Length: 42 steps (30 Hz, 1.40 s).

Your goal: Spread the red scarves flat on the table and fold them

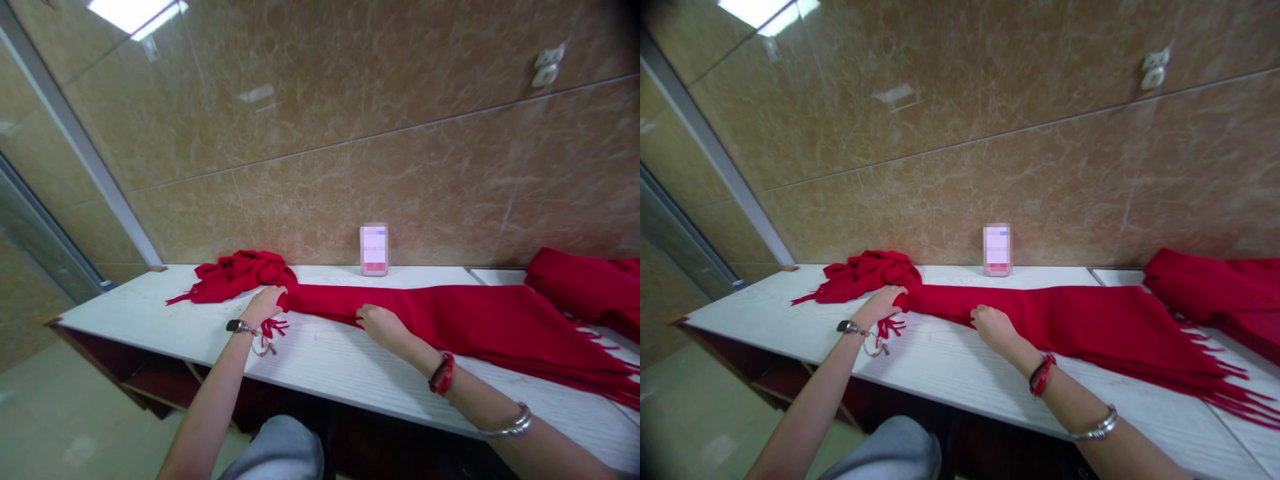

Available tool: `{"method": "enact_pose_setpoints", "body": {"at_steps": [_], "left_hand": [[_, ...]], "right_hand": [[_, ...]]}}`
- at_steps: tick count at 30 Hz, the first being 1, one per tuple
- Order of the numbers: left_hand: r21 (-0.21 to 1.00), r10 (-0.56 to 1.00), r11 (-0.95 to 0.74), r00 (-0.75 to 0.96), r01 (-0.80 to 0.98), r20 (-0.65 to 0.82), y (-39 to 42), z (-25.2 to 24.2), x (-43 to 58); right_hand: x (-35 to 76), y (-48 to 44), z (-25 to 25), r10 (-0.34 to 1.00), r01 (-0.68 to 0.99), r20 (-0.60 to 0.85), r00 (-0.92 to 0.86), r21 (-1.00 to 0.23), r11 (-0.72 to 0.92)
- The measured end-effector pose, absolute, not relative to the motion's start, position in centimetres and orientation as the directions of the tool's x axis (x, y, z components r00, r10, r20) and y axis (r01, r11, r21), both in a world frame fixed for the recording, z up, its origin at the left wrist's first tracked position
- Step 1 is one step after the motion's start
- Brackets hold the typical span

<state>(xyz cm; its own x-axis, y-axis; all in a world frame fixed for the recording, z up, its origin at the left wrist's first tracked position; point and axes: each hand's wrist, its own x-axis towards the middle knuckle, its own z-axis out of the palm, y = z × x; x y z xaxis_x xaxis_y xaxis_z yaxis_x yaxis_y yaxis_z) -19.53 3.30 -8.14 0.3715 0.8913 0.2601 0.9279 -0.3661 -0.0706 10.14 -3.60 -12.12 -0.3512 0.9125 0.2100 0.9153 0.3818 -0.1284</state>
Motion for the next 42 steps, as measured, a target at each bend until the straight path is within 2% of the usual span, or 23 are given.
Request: {"method": "enact_pose_setpoints", "body": {"at_steps": [8,10,12,15,20,23,25,27,30,32,37,42], "left_hand": [[-0.078,0.879,-0.282,0.29,0.956,0.379,3.9,-6.0,-18.8],[-0.093,0.831,-0.323,0.33,0.942,0.448,4.8,-5.1,-17.6],[-0.157,0.777,-0.396,0.421,0.905,0.467,5.9,-4.5,-16.3],[-0.248,0.776,-0.474,0.534,0.845,0.337,6.9,-4.5,-15.0],[-0.211,0.731,-0.596,0.632,0.775,0.256,5.7,-6.3,-16.7],[-0.268,0.681,-0.671,0.717,0.692,0.146,4.4,-7.5,-18.0],[-0.364,0.698,-0.627,0.704,0.689,0.132,4.0,-8.1,-18.2],[-0.429,0.72,-0.555,0.67,0.712,0.181,3.9,-8.3,-18.2],[-0.434,0.722,-0.509,0.643,0.743,0.254,3.8,-7.7,-18.7],[-0.445,0.703,-0.544,0.676,0.711,0.22,3.1,-6.9,-19.7],[-0.508,0.648,-0.647,0.761,0.569,0.028,-0.1,-6.6,-22.8],[-0.515,0.797,-0.516,0.604,0.684,0.005,-1.2,-7.2,-24.6]], "right_hand": [[10.2,-3.4,-12.6,0.899,0.904,0.239,-0.368,-0.135,0.406],[10.3,-3.4,-12.5,0.901,0.904,0.231,-0.368,-0.138,0.405],[10.3,-3.5,-12.3,0.905,0.906,0.218,-0.366,-0.138,0.4],[10.2,-3.7,-12.1,0.909,0.909,0.205,-0.364,-0.136,0.395],[10.3,-3.6,-12.2,0.906,0.905,0.206,-0.369,-0.141,0.401],[10.3,-3.4,-12.4,0.901,0.9,0.21,-0.381,-0.141,0.413],[10.3,-3.4,-12.5,0.899,0.9,0.218,-0.381,-0.136,0.415],[10.3,-3.4,-12.5,0.9,0.904,0.222,-0.375,-0.129,0.409],[10.2,-3.6,-12.4,0.902,0.906,0.218,-0.373,-0.125,0.405],[10.2,-3.7,-12.3,0.901,0.905,0.216,-0.377,-0.122,0.408],[10.2,-3.7,-12.6,0.885,0.9,0.235,-0.402,-0.075,0.429],[9.9,-4.1,-12.5,0.868,0.892,0.234,-0.437,-0.011,0.452]]}}
